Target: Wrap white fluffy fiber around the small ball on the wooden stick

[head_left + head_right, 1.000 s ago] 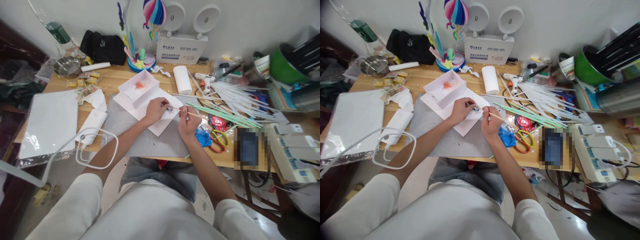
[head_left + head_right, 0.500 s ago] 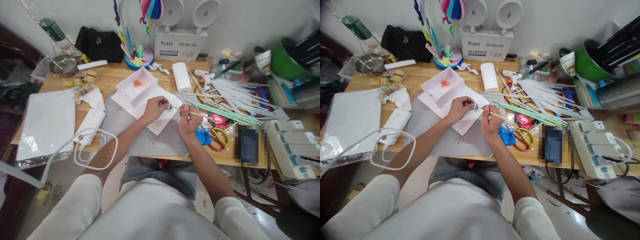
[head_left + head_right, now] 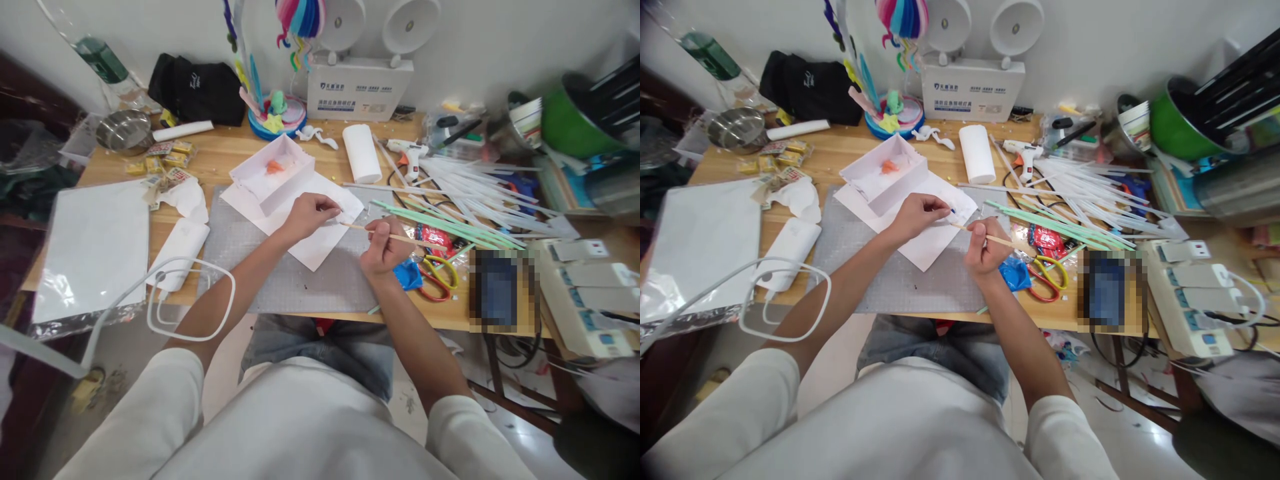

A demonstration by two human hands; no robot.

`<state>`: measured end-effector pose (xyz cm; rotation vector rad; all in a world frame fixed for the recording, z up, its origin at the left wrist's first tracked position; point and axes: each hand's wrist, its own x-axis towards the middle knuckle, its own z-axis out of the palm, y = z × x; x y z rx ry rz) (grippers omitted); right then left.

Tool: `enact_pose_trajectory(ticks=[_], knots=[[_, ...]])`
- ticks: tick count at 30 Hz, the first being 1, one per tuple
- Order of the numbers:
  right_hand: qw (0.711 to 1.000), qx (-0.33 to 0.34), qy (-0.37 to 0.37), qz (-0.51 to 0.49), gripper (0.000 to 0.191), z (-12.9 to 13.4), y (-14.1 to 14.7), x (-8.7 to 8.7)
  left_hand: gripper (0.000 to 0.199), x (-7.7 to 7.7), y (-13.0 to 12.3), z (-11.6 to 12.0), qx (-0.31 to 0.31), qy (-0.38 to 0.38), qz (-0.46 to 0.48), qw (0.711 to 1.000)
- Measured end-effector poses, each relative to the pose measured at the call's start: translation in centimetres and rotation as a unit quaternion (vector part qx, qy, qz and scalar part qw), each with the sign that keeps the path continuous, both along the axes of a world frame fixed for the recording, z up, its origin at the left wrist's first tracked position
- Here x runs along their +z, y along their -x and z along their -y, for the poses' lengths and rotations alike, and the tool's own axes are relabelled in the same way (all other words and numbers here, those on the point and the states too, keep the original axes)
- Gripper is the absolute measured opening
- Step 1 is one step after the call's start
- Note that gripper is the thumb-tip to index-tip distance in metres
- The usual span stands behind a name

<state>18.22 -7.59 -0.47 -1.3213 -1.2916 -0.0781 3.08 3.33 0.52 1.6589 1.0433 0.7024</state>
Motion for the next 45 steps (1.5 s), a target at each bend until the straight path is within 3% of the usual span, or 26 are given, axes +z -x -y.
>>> enact_pose_trajectory(ticks=[5, 10, 14, 18, 25, 30, 45], knots=[[0.996, 0.037, 0.022, 0.072, 0.033, -0.1, 0.2, 0.2, 0.012, -0.3, -0.6, 0.2, 0.041, 0.026, 0.000, 0.999], [0.992, 0.025, 0.032, 0.120, 0.034, -0.2, 0.3, 0.5, 0.010, -0.6, -0.7, 0.3, 0.056, 0.033, 0.020, 0.998], [0.993, 0.002, 0.024, 0.115, 0.033, -0.1, 0.2, 0.5, 0.013, -0.8, -0.6, 0.3, 0.065, 0.063, 0.058, 0.994], [0.993, 0.028, 0.018, 0.115, 0.030, -0.1, 0.1, 0.5, 0.013, -0.9, -0.6, 0.3, 0.064, 0.059, 0.077, 0.993], [0.995, -0.014, 0.014, 0.097, 0.030, -0.5, 0.1, 0.6, 0.016, -1.1, -0.4, 0.2, 0.047, 0.039, 0.072, 0.996], [0.992, 0.005, 0.020, 0.122, 0.027, -0.7, 0.1, 0.3, 0.018, -1.2, -0.3, 0.2, 0.037, 0.045, 0.060, 0.997], [0.991, -0.015, 0.103, 0.089, 0.037, -1.4, 0.2, 0.1, 0.016, -1.3, -0.2, 0.1, 0.061, 0.012, 0.025, 0.998]])
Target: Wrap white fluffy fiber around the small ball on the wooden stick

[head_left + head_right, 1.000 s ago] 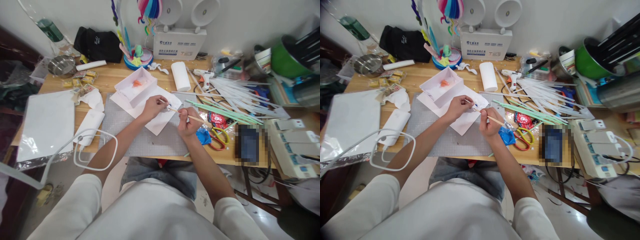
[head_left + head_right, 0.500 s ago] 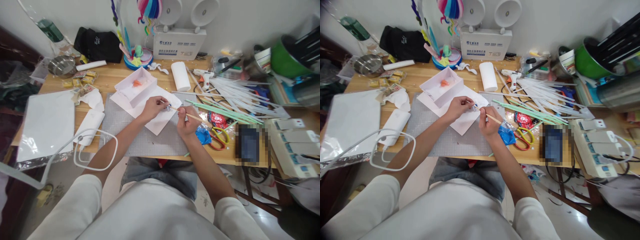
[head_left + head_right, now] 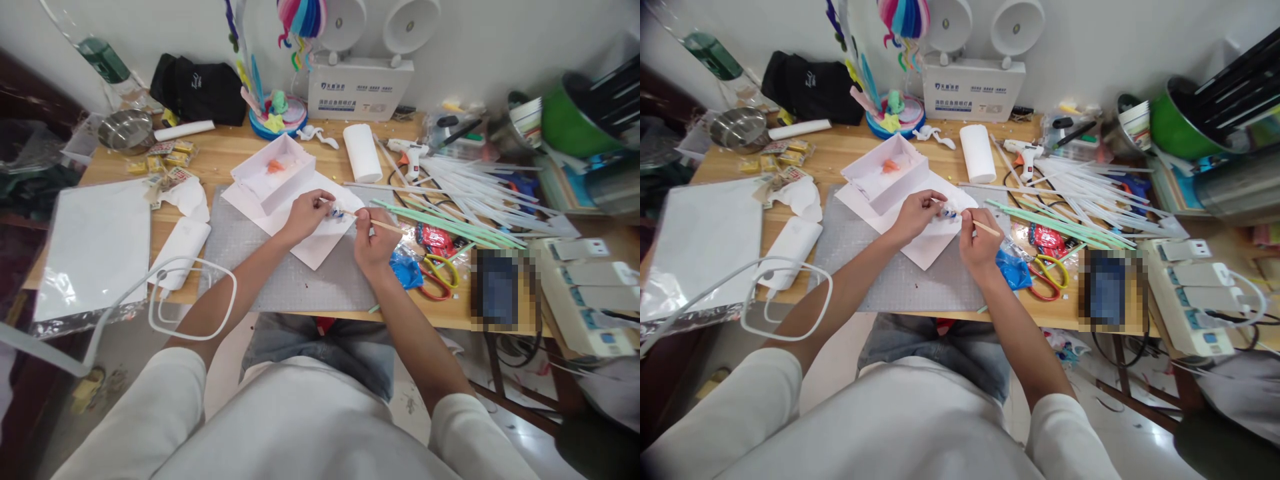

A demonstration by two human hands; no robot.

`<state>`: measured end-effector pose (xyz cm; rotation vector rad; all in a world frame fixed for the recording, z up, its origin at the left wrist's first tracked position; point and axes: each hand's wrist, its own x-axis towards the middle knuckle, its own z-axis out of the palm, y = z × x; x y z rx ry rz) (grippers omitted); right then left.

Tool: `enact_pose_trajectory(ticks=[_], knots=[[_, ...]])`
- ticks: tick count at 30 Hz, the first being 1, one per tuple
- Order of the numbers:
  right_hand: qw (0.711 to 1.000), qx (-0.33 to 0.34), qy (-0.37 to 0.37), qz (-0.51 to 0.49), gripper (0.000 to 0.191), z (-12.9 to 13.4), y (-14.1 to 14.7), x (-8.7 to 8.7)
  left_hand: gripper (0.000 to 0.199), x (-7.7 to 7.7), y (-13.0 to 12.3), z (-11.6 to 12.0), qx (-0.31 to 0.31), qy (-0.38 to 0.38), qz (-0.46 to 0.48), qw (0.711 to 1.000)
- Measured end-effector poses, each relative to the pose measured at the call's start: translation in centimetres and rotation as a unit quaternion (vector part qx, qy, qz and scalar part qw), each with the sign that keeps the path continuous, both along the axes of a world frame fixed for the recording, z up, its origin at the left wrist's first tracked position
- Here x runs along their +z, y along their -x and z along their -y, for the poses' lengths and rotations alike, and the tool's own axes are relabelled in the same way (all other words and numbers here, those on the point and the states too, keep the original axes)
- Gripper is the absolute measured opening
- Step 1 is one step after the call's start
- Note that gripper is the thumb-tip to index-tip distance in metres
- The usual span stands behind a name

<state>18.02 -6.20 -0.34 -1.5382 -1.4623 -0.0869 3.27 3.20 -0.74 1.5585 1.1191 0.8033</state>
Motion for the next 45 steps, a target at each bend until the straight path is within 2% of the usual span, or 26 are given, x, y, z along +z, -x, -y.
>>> enact_pose_trajectory(ticks=[6, 13, 21, 27, 31, 35, 45], knots=[[0.998, -0.005, 0.060, -0.027, 0.042, -1.0, 0.0, 1.2, 0.017, 0.1, 0.1, 0.0, -0.007, -0.019, -0.025, 0.999], [0.996, -0.003, 0.086, -0.012, 0.046, -2.3, -0.3, 2.5, 0.017, -0.1, 0.3, -0.2, -0.015, -0.032, -0.040, 0.999], [0.997, -0.011, 0.078, -0.006, 0.046, -2.7, -0.5, 2.3, 0.015, 0.1, 0.3, 0.1, -0.020, -0.041, -0.047, 0.998], [0.998, -0.016, 0.056, -0.038, 0.047, -3.4, -0.9, 1.7, 0.028, -0.2, -0.1, 0.4, -0.017, -0.066, -0.048, 0.997], [0.997, -0.028, 0.039, -0.060, 0.049, -3.3, -0.9, 1.2, 0.017, -0.4, -0.6, 0.4, 0.010, -0.090, -0.062, 0.994], [0.996, -0.032, 0.034, -0.071, 0.050, -3.0, -1.0, 1.0, 0.006, 0.0, -0.8, 0.5, 0.030, -0.085, -0.065, 0.994], [0.997, -0.009, 0.041, -0.069, 0.049, -2.7, -1.1, 1.1, 0.003, 0.3, -0.8, 0.4, 0.029, -0.079, -0.067, 0.994]])
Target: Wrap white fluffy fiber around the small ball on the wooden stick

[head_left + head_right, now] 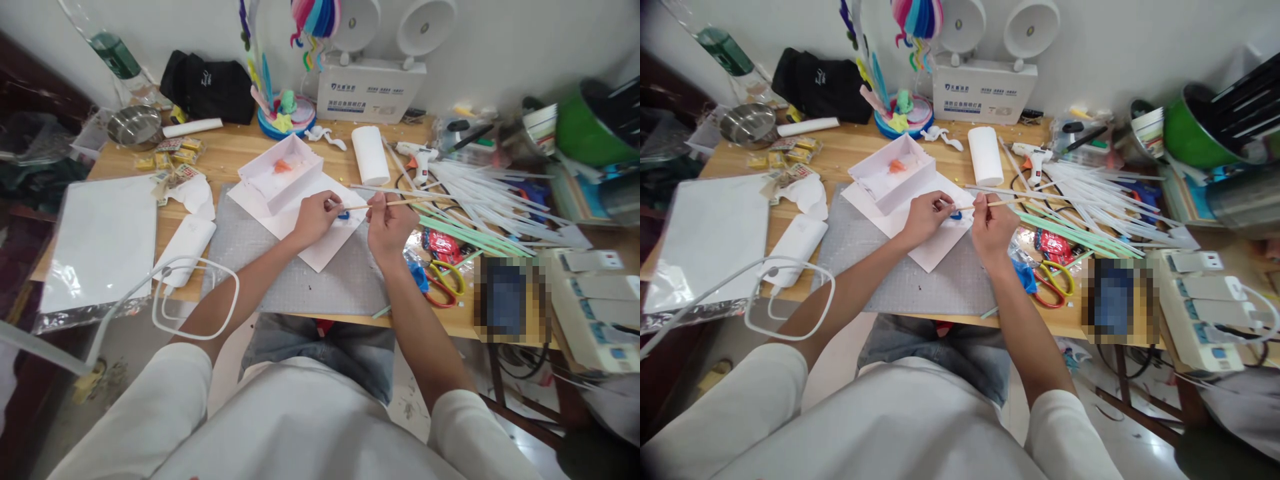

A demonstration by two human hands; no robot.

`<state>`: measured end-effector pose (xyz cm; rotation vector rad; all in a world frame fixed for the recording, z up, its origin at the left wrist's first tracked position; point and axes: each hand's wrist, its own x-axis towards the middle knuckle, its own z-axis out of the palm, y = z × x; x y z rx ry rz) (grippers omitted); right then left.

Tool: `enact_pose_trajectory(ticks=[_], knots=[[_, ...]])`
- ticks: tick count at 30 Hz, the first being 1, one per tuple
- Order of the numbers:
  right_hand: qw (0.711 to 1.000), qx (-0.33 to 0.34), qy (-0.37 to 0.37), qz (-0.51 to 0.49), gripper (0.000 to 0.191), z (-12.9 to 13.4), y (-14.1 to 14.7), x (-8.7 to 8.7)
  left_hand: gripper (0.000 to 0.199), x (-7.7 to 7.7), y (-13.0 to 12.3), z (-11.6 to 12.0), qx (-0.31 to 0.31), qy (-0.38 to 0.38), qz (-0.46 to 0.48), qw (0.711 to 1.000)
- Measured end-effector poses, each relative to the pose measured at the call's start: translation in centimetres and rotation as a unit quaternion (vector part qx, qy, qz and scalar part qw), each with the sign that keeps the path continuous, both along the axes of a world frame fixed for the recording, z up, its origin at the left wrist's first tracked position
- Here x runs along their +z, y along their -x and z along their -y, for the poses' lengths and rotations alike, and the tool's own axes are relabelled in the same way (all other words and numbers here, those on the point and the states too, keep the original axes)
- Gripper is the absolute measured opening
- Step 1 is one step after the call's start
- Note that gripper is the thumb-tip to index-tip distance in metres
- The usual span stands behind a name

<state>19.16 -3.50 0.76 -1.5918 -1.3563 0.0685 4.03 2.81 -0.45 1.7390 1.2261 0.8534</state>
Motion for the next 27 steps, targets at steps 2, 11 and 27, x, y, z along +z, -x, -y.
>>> enact_pose_trajectory(ticks=[2, 11, 27], knots=[[1.000, 0.002, -0.001, 0.010, 0.048, 0.0, 0.1, 0.1, 0.003, -0.1, 0.0, 0.0, 0.000, -0.003, 0.001, 1.000], [0.999, 0.008, 0.020, 0.043, 0.048, -0.3, 0.6, 0.9, 0.003, -0.2, 0.0, 0.0, -0.001, -0.002, -0.006, 1.000], [0.974, 0.095, 0.171, 0.117, 0.035, -3.8, 0.7, 3.6, 0.015, -0.1, 0.8, -0.1, -0.019, -0.005, -0.035, 0.999]])
